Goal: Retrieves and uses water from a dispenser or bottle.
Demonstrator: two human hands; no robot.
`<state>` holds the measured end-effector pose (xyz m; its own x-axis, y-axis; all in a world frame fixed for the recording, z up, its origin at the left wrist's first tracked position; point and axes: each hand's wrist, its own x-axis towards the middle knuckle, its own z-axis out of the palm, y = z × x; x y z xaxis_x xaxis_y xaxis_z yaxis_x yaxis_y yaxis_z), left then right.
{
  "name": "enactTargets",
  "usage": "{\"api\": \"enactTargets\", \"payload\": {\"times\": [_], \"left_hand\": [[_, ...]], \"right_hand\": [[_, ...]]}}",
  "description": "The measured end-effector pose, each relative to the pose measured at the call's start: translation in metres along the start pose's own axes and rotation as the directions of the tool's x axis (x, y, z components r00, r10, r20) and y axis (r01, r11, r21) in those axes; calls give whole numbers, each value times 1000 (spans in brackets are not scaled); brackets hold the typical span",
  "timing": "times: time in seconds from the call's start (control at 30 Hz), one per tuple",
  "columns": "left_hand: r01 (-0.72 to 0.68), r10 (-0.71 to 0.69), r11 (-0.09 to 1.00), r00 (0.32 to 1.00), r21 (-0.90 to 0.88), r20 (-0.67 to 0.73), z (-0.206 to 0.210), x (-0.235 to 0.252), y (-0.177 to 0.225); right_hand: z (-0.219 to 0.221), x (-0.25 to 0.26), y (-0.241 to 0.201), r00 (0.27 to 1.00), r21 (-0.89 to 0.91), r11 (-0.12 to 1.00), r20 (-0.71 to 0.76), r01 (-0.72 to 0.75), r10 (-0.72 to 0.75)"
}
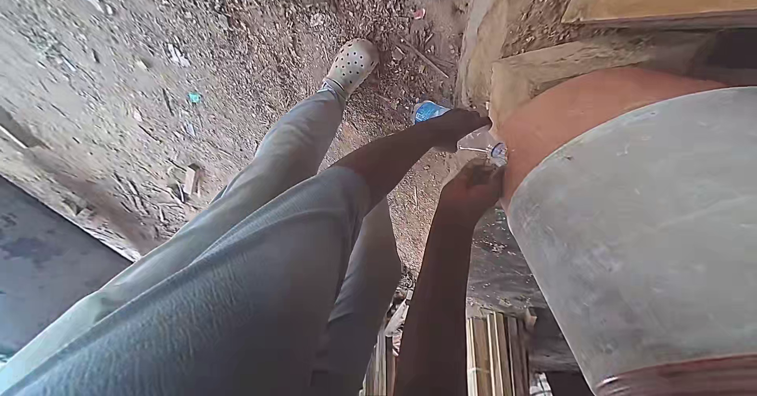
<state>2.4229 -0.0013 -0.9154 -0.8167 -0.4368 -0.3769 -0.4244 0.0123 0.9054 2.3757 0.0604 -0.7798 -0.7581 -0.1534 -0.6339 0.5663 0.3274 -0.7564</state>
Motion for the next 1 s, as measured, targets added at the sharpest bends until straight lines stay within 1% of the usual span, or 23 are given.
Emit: {"api": "enactTargets", "payload": {"times": [0.03,0.1,0.2,0.23,0.3,0.37,0.4,0.43,0.47,0.5,0.53,0.57,0.6,0.63,0.67,0.73,0.8,0.83,0.87,0.9,0.93,0.97,1.0], "left_hand": [[-12,12,1000,1000,-6,4,-1,1,-1],[-73,73,997,997,-10,-8,-1,2,1],[-165,164,986,983,-4,-81,6,7,2],[-163,163,987,983,5,-89,6,9,1],[-162,163,987,980,25,-109,8,11,-2],[-165,168,985,979,40,-116,9,9,-1],[-161,166,986,979,50,-119,8,9,0],[-159,165,986,978,60,-128,7,10,0],[-150,158,986,980,70,-122,6,10,2],[-138,146,987,984,84,-105,4,11,3],[-124,132,988,988,96,-81,2,11,5],[-116,125,987,990,114,-70,2,12,5],[-102,110,987,992,127,-59,3,12,6],[-86,93,986,995,140,-45,4,11,9],[-73,79,985,996,157,-35,4,12,10],[-34,39,980,999,197,-24,4,13,14],[29,-27,976,1000,217,-10,3,12,21],[63,-64,976,998,208,-4,2,11,25],[92,-93,976,996,200,-2,2,11,28],[114,-116,973,993,199,-2,2,12,30],[132,-135,969,991,207,-1,1,12,30],[146,-150,966,989,212,1,2,11,32],[155,-159,966,987,209,1,2,10,35]], "right_hand": [[0,-2,-1,999,-82,996,-44,16,-20],[-3,-1,-6,998,-101,993,-41,-55,52],[-10,-2,-10,982,54,981,33,-186,184],[-13,-2,-9,965,131,961,127,-244,228],[-20,0,-4,895,284,879,350,-382,276],[-24,4,-2,809,389,774,529,-499,256],[-21,7,-2,789,433,730,568,-529,235],[-16,11,-3,784,458,716,588,-527,201],[-14,13,-4,810,479,733,561,-484,168],[-10,13,-4,868,470,789,472,-397,156],[-5,12,-3,926,405,869,350,-284,140],[2,9,-2,972,271,948,209,-164,108],[9,5,0,997,90,994,65,-58,53],[15,1,0,998,-99,995,-54,8,-14],[19,-3,0,990,-248,968,-130,26,-60],[17,-6,-3,984,-403,915,-162,-2,-69],[-6,-16,-8,998,-512,859,-66,-25,-10],[-28,-26,-12,998,-587,809,29,-34,63],[-55,-40,-17,981,-694,720,140,-2,137],[-85,-57,-22,950,-807,586,235,72,207],[-115,-77,-26,917,-894,415,298,171,264],[-142,-101,-31,900,-937,250,314,244,301],[-159,-124,-37,899,-957,120,289,264,329]]}}
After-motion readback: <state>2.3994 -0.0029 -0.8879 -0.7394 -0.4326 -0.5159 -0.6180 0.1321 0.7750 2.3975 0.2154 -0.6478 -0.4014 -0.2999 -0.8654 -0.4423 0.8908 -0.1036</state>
